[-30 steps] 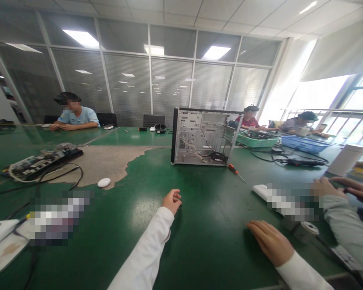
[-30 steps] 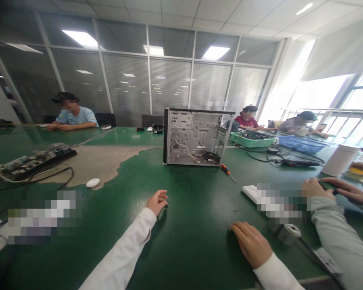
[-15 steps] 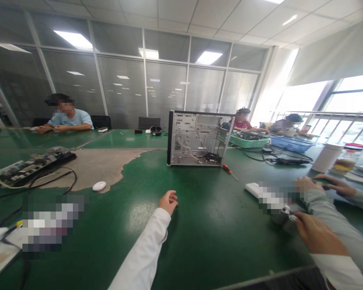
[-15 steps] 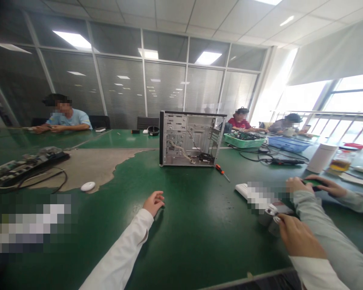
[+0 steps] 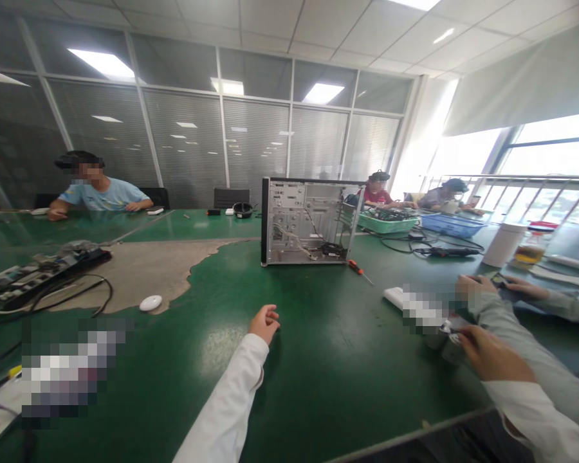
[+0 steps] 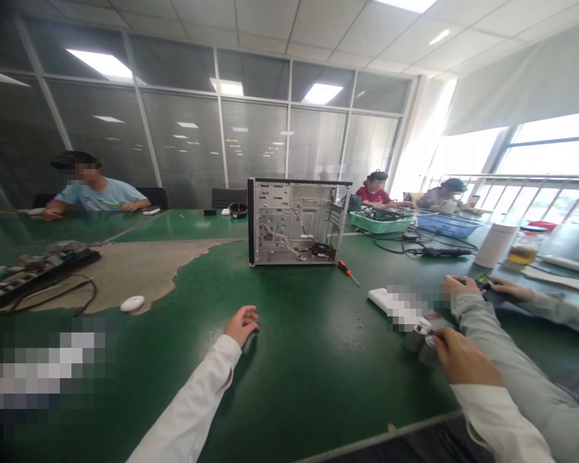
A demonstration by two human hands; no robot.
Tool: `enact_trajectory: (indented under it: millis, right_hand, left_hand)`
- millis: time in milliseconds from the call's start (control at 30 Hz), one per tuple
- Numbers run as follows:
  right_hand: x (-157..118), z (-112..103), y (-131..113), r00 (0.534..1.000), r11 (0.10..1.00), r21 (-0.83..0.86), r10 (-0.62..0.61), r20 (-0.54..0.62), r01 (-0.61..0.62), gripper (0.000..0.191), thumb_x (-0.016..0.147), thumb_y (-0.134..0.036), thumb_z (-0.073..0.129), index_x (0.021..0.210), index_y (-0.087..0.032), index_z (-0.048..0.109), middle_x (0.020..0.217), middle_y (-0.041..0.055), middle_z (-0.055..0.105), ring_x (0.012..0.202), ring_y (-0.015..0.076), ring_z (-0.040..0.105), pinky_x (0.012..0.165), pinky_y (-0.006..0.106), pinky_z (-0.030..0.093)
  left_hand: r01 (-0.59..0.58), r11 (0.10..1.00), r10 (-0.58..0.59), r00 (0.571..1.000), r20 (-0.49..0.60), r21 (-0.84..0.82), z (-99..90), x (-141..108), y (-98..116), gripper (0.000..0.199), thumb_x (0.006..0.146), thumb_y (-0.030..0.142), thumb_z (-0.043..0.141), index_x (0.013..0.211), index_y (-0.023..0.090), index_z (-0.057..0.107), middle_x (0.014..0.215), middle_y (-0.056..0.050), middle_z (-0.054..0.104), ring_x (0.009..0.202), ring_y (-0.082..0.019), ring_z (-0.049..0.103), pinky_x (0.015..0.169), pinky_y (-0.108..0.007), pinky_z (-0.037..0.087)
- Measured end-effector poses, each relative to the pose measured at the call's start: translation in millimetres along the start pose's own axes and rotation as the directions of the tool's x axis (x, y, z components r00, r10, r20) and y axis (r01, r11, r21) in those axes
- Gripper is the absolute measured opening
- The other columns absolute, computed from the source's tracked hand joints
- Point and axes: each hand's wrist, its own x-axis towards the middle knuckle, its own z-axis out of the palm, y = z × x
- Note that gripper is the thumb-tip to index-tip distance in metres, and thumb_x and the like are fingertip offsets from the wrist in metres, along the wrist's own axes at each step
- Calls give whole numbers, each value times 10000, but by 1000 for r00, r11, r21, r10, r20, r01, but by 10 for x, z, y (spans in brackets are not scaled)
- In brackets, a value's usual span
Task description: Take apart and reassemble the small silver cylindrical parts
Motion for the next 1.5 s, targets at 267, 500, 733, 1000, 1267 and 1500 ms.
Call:
enact_trajectory:
  millis: [267, 500, 733, 1000, 1267, 1500]
  right_hand:
    - [-64, -83, -58, 995, 997, 38, -63, -83, 66, 175, 715, -365, 368, 724, -238, 488, 813, 97, 567, 731, 252, 543, 640, 361, 415]
    - [49, -105, -128, 992, 990, -98, -108, -71, 101, 378, 699, -450, 370, 926, -187, 517, 990, 115, 533, 826, 262, 525, 695, 370, 400]
    - [520, 15, -141, 893, 975, -76, -158, 421, 208, 357, 655, -332, 446, 983, -219, 529, 844, 80, 605, 745, 238, 566, 637, 361, 397]
    - [776, 51, -447, 832, 948, 27, -291, 472, 317, 225, 580, -232, 535, 790, -208, 613, 732, 57, 606, 748, 224, 554, 677, 331, 388]
    - [771, -73, -1884, 759, 820, 300, -568, 319, 487, 250, 641, -212, 511, 887, -186, 548, 835, 43, 610, 819, 173, 542, 879, 369, 293]
    - [637, -70, -3162, 714, 619, 585, -694, 94, 524, 460, 617, -198, 538, 1062, -160, 429, 902, 54, 579, 894, 184, 506, 874, 369, 313]
  left_hand:
    - [2, 1000, -2, 1000, 4, 4, -4, -9, 17, 349, 560, 16, 506, 881, 153, 509, 712, 11, 560, 526, -69, 543, 600, -228, 459]
    - [-1, 1000, 1, 1000, -7, 8, 8, -15, 33, 354, 554, 10, 502, 877, 155, 510, 714, 10, 562, 525, -73, 545, 597, -231, 455]
    - [11, 1000, -11, 1000, -6, 13, -2, -4, 40, 355, 563, 3, 506, 886, 150, 508, 712, 10, 564, 532, -69, 549, 600, -226, 462]
    - [15, 1000, -15, 1000, -15, 12, 2, 7, 30, 350, 556, -5, 517, 868, 155, 519, 697, 17, 572, 522, -67, 544, 600, -227, 466]
    - [16, 1000, -16, 1000, -10, 1, 2, -14, 55, 335, 559, 17, 515, 867, 150, 515, 694, 17, 557, 521, -67, 537, 595, -227, 458]
    - [-8, 997, 3, 998, 57, 82, -10, -57, 113, 453, 517, -38, 496, 925, 158, 499, 797, -17, 568, 696, -112, 548, 645, -242, 428]
